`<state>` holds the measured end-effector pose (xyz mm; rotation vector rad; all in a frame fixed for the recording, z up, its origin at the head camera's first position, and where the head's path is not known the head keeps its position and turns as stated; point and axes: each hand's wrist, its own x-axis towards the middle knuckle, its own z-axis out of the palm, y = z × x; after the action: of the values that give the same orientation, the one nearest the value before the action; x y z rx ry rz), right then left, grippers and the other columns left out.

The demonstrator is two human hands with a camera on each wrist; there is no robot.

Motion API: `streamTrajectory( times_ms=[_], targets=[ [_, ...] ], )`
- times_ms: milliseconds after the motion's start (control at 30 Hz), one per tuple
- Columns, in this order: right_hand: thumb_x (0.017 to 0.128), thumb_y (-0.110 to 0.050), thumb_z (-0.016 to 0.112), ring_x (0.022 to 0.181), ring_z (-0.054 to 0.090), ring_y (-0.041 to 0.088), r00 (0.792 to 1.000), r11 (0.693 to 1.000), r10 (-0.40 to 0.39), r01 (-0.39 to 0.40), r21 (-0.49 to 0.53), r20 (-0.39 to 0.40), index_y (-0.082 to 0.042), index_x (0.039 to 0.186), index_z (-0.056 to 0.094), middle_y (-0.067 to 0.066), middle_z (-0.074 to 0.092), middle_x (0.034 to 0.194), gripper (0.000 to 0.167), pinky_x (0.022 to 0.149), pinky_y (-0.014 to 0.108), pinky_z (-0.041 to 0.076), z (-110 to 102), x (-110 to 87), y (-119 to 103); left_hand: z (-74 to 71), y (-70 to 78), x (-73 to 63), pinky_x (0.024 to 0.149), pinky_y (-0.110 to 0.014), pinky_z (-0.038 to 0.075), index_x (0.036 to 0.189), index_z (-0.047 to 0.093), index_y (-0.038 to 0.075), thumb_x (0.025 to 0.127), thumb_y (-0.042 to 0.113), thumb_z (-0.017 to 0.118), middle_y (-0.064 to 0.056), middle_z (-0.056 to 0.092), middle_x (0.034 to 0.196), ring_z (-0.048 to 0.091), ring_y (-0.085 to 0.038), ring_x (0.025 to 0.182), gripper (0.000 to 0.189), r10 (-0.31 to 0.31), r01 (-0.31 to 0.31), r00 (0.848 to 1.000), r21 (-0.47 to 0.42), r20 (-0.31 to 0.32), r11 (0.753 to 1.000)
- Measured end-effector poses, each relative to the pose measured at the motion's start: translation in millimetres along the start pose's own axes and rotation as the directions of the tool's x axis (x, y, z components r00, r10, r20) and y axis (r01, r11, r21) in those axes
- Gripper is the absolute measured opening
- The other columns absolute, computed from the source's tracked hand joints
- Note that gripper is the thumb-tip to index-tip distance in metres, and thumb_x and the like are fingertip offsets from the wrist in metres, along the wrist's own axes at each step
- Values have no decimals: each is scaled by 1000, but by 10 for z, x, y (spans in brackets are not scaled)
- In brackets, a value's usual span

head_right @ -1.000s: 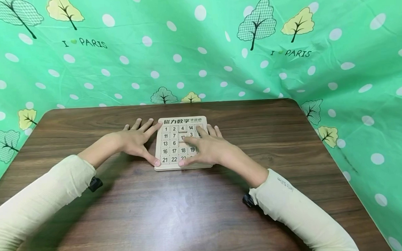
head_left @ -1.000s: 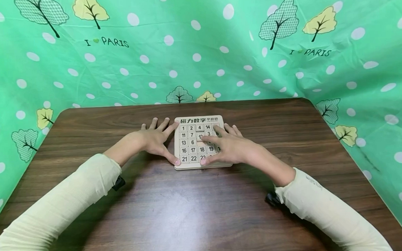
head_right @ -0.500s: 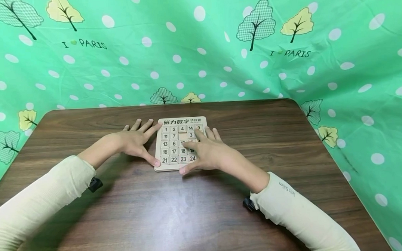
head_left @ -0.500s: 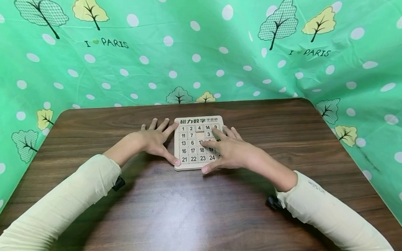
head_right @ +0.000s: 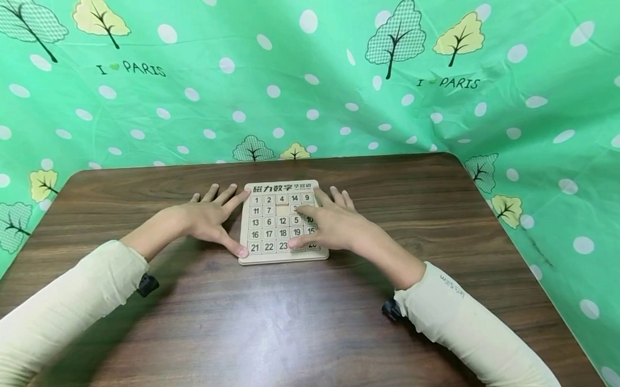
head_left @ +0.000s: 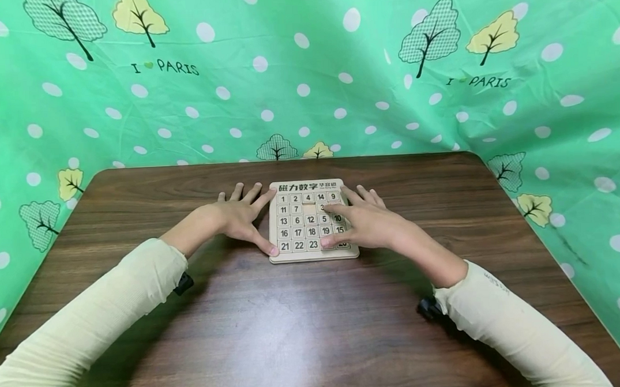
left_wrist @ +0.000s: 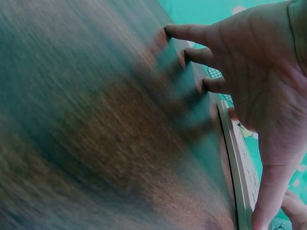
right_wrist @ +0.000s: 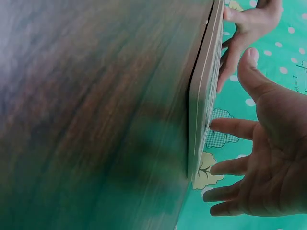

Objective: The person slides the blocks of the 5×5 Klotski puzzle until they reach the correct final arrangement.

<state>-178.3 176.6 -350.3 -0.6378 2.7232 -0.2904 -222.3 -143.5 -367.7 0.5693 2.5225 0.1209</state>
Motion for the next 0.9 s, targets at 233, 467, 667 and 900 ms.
streamTrajectory(
  times_ms=[233, 467, 667, 900],
  targets=[
    [95, -76, 76, 172, 7, 63, 1000, 1000, -10, 10, -13, 20, -28, 171, 52, 29, 14, 188, 93, 138, 79, 4, -12, 31, -14, -5, -5, -9, 134, -85, 0, 182, -13, 36, 73, 96, 80, -18, -15, 191, -16, -55, 174, 155, -9, 9, 1000, 3, 1, 1000],
    [95, -76, 75, 171, 8, 65, 999, 999, -30, 30, 11, 31, -28, 174, 47, 30, 13, 188, 97, 139, 77, 4, 14, 78, -99, -11, -12, -9, 134, -85, -1, 182, -13, 36, 73, 96, 80, -17, -16, 191, -18, -55, 174, 155, -16, 16, 1000, 3, 8, 1000],
    [93, -76, 78, 172, 6, 63, 998, 1000, -25, 24, 11, 57, -30, 175, 45, 27, 12, 189, 100, 140, 76, 1, 24, 130, -157, -22, 4, -2, 135, -84, -1, 182, -13, 36, 75, 95, 80, -17, -17, 190, -18, -56, 173, 154, -18, 18, 1000, 5, 13, 1000],
    [97, -72, 76, 172, 7, 63, 999, 999, -34, 34, 14, 37, -31, 173, 50, 26, 13, 189, 91, 139, 77, 4, 9, 171, -117, -24, 27, -12, 134, -85, -1, 182, -13, 35, 75, 94, 81, -17, -17, 190, -18, -56, 173, 154, -19, 19, 1000, 0, 19, 1000]
  ],
)
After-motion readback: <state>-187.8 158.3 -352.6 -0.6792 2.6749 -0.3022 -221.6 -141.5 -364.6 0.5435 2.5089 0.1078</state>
